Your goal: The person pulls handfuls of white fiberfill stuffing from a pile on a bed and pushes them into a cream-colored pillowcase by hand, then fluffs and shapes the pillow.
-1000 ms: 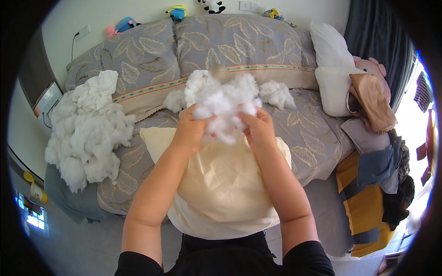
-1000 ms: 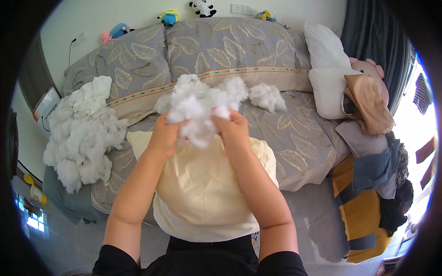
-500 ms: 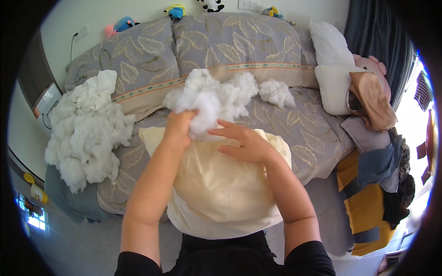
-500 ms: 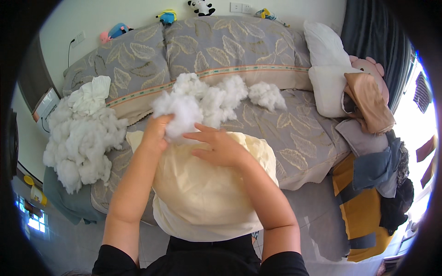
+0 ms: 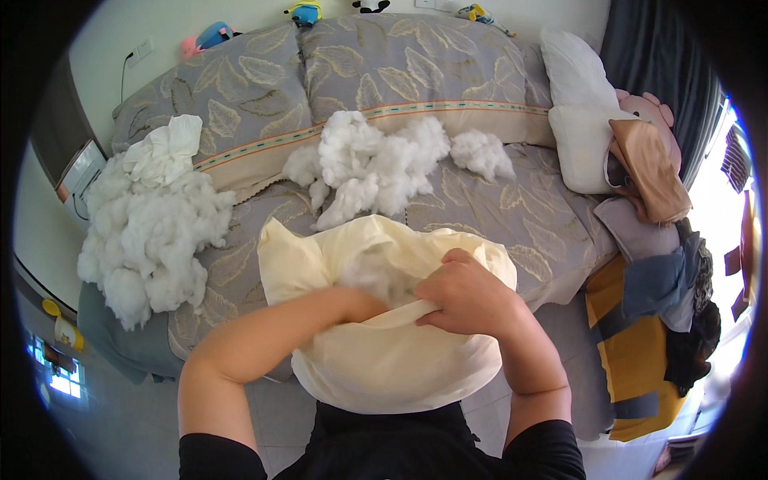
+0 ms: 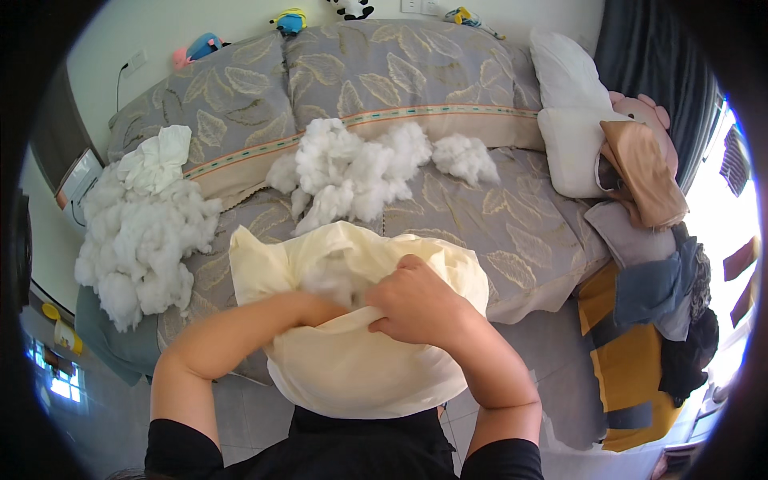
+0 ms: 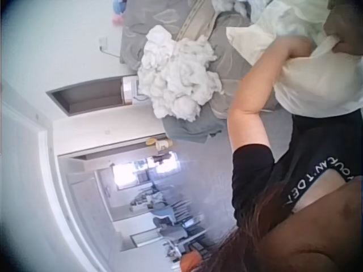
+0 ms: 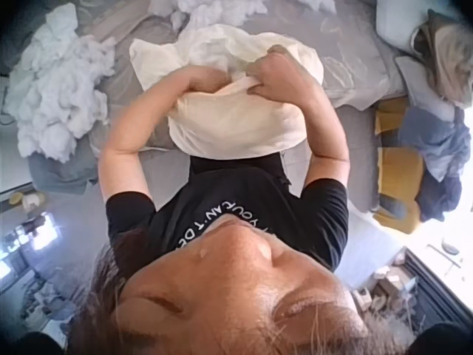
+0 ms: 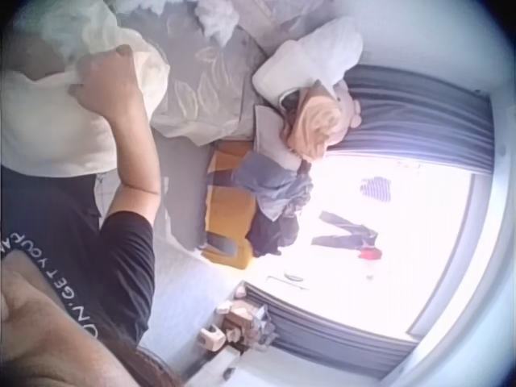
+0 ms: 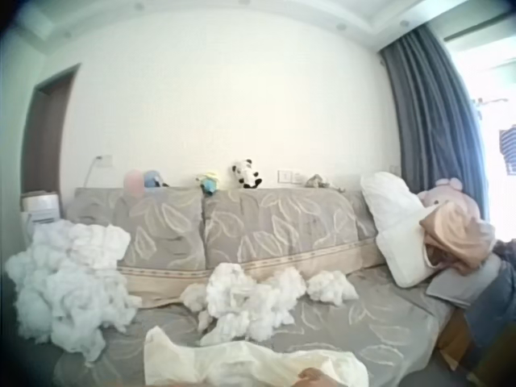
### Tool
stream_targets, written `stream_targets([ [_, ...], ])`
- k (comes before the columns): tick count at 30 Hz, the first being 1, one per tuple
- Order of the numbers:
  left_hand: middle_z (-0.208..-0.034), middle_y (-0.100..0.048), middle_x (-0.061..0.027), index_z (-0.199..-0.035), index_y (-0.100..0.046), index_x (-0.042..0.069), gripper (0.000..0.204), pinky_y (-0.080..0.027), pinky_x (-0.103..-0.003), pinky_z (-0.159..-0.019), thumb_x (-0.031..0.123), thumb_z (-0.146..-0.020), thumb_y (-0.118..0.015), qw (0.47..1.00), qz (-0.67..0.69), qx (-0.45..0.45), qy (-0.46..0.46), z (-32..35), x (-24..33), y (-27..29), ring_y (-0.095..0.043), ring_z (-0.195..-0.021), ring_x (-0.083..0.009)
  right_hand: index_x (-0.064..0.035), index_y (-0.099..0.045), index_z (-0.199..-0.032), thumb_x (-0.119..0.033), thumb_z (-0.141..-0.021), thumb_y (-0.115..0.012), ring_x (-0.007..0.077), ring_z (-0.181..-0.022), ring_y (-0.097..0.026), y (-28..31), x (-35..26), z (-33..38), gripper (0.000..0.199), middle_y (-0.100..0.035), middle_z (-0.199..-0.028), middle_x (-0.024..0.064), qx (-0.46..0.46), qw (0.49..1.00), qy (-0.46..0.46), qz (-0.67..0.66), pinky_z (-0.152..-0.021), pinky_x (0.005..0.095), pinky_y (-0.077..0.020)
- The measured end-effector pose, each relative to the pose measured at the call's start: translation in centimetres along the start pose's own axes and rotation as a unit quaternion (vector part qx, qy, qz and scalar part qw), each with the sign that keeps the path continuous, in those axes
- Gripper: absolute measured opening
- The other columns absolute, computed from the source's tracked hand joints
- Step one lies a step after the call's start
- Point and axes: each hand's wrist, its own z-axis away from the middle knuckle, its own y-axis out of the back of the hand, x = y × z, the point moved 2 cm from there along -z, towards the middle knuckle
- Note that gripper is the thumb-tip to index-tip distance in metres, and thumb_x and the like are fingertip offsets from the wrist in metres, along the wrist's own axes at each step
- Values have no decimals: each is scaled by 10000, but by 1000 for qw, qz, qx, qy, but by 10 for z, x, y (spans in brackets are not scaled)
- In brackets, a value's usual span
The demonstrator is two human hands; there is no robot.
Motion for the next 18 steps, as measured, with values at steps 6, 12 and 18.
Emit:
stream_targets([
  [6, -1022, -640, -109, -1046, -609, 23, 389, -452, -335, -824, 161, -686, -655, 964, 75, 243, -73, 25, -31, 2, -596, -949, -233, -54, -607, -801, -238, -696, -700, 277, -653, -566, -11, 10, -25, 232, -580, -641, 111, 90, 986, 11, -140, -659, 347, -443],
  [12, -1167, -563, -150, -1179, -542, 63, 431, -390, -348, -932, 213, -785, -632, 844, 273, 460, -32, 109, -39, 50, -530, -1074, -280, -31, -593, -895, -323, -809, -619, 327, -677, -598, -27, 35, -45, 306, -614, -707, 176, 184, 951, -105, -225, -619, 387, -448],
  [18, -1426, -266, -149, -1349, -371, 144, 565, -143, -531, -1059, 467, -889, -429, 839, -101, 514, 147, 20, -19, 16, -192, -1324, -366, -63, -626, -900, -331, -804, -576, 360, -799, -601, -83, 69, -64, 289, -631, -830, 188, 2, 986, -148, -81, -705, 442, -459],
])
